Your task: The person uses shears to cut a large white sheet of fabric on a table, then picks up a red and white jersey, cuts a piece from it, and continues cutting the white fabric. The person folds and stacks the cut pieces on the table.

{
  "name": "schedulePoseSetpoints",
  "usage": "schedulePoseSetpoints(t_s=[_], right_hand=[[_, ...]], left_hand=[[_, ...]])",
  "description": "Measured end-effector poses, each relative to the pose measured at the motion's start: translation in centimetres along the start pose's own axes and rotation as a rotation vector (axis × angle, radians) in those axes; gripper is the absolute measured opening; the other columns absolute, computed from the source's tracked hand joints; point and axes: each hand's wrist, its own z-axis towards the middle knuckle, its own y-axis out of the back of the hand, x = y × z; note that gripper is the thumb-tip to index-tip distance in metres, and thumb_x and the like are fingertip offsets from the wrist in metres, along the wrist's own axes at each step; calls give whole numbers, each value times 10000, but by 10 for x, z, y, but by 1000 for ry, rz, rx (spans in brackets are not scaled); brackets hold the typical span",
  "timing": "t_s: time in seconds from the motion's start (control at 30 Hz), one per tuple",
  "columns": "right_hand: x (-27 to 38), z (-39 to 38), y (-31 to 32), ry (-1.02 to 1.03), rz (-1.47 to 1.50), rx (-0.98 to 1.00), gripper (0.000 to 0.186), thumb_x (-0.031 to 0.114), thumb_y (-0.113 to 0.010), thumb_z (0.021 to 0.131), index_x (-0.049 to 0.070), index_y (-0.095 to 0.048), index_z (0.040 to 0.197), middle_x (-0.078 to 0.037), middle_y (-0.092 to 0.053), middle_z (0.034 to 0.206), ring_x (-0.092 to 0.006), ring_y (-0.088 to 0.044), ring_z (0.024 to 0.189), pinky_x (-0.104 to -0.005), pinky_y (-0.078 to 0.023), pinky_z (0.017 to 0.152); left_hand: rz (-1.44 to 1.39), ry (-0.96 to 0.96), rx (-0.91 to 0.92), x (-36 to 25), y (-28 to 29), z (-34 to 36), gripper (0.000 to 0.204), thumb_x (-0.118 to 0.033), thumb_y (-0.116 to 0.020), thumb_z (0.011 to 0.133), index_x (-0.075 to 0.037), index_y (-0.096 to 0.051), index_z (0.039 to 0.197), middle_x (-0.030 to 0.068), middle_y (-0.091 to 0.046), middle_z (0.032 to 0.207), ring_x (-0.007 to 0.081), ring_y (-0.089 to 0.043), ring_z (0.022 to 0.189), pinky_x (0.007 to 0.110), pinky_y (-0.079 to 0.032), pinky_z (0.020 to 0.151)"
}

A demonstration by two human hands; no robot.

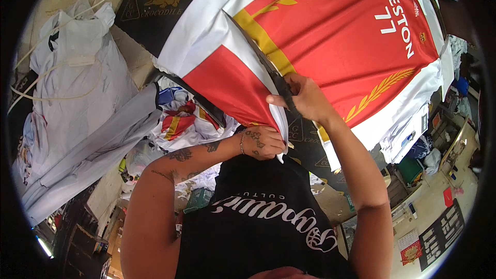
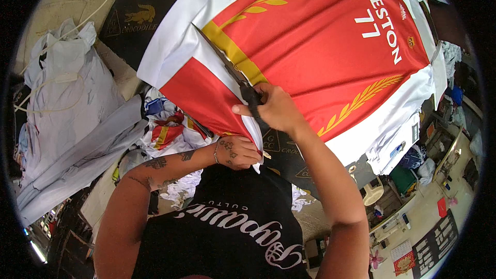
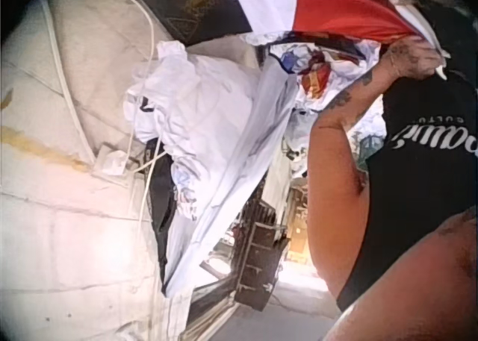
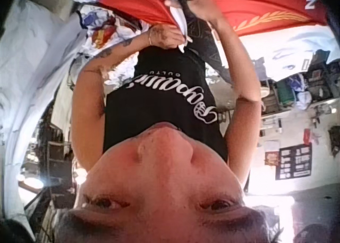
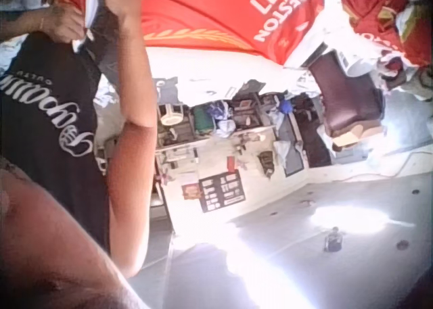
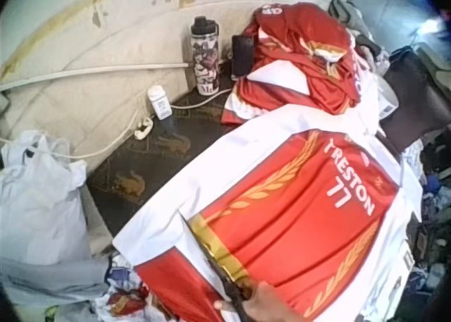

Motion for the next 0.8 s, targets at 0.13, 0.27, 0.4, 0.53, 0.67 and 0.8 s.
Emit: schedulePoseSetpoints(t_s=[0.13, 0.27, 0.4, 0.53, 0.67, 0.8], right_hand=[[15, 15, 2, 80, -47, -51, 955, 777, -828, 689, -57, -701, 1136, -181, -722, 982, -277, -718, 919, -381, -551, 826], [25, 27, 5, 93, -52, -1, 975, 821, -788, 690, -57, -738, 1111, -194, -735, 951, -289, -723, 922, -382, -555, 859], [19, 39, 8, 114, -196, -115, 952, 801, -811, 675, -16, -742, 1159, -195, -760, 1013, -301, -737, 974, -408, -557, 878], [14, 39, 2, 98, -256, -189, 833, 767, -842, 660, 47, -792, 1076, -161, -774, 954, -300, -750, 942, -419, -567, 846], [0, -3, 0, 250, -241, -163, 800, 740, -824, 698, 34, -771, 1070, -206, -771, 989, -348, -746, 949, -476, -560, 870], [-83, -106, 14, 637, -201, -327, 480, 416, -858, 788, 7, -749, 1013, -195, -717, 810, -339, -696, 731, -431, -517, 650]], left_hand=[[-152, 122, 141, -4, -2, 7, 141, -142, -662, 801, -101, -709, 927, 31, -711, 960, 238, -680, 911, 390, -564, 842], [-297, 87, 323, -5, -22, 21, 145, -126, -646, 861, -71, -706, 981, 69, -730, 1028, 289, -690, 1001, 428, -556, 901], [-373, 111, 341, -1, -59, 43, 108, -134, -649, 873, -66, -716, 924, 83, -746, 988, 290, -700, 983, 422, -551, 899], [-327, 127, 485, -1, -88, 76, 131, -174, -663, 839, -105, -741, 917, 85, -726, 945, 286, -694, 981, 436, -546, 868], [-401, 158, 431, -6, -86, 93, 162, -135, -623, 893, -100, -754, 982, 93, -733, 986, 266, -700, 993, 380, -543, 882], [198, -31, 175, -6, -63, 71, 224, -217, -768, 851, -141, -743, 1060, 57, -689, 1114, 272, -652, 1089, 429, -530, 924]])
